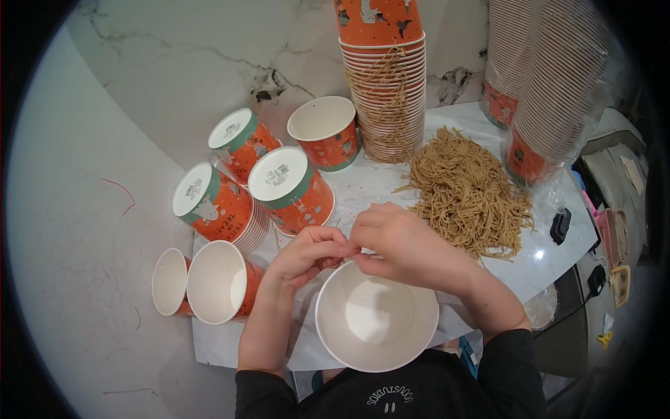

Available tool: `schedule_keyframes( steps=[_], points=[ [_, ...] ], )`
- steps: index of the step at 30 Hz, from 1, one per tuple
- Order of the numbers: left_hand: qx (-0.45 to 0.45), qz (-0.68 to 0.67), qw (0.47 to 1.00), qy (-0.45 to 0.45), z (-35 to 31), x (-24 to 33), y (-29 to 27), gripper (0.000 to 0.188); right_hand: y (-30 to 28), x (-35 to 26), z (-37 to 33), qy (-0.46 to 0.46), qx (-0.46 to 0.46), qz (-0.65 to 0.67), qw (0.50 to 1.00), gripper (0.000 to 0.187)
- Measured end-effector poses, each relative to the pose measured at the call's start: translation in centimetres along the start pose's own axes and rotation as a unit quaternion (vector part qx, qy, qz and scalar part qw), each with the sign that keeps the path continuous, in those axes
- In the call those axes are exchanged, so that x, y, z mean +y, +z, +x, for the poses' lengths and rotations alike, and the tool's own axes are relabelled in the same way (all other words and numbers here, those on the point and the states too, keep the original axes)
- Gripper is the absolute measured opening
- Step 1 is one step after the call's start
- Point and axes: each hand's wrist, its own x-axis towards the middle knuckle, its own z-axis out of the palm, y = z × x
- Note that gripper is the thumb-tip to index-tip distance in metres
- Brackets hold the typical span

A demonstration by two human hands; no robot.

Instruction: Puncture paper bowls with a needle and thread strings through them for packaging.

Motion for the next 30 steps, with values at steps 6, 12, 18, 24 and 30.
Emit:
schedule_keyframes(
  steps=[6,12,18,24,30],
  points=[
    [0.05,0.064,0.997,0.005,-0.2,0.1,0.7,0.007,1.5,-0.1,0.0,-0.048,0.022,-0.122,0.991,0.02],
    [0.074,0.172,0.982,0.032,-0.3,-0.3,1.6,0.009,1.9,-0.7,0.0,-0.084,0.015,-0.184,0.979,0.021],
    [0.061,0.168,0.978,0.107,-0.7,-0.6,0.8,0.011,2.5,-0.6,0.1,-0.077,0.024,-0.194,0.978,0.02],
    [0.093,0.157,0.978,0.097,-1.5,0.6,2.1,0.017,2.6,-1.0,0.3,-0.112,0.03,-0.206,0.972,0.017],
    [0.083,0.275,0.956,0.062,-2.5,1.1,1.3,0.013,2.8,-1.2,0.2,-0.137,0.027,-0.206,0.969,0.016]
  ],
)
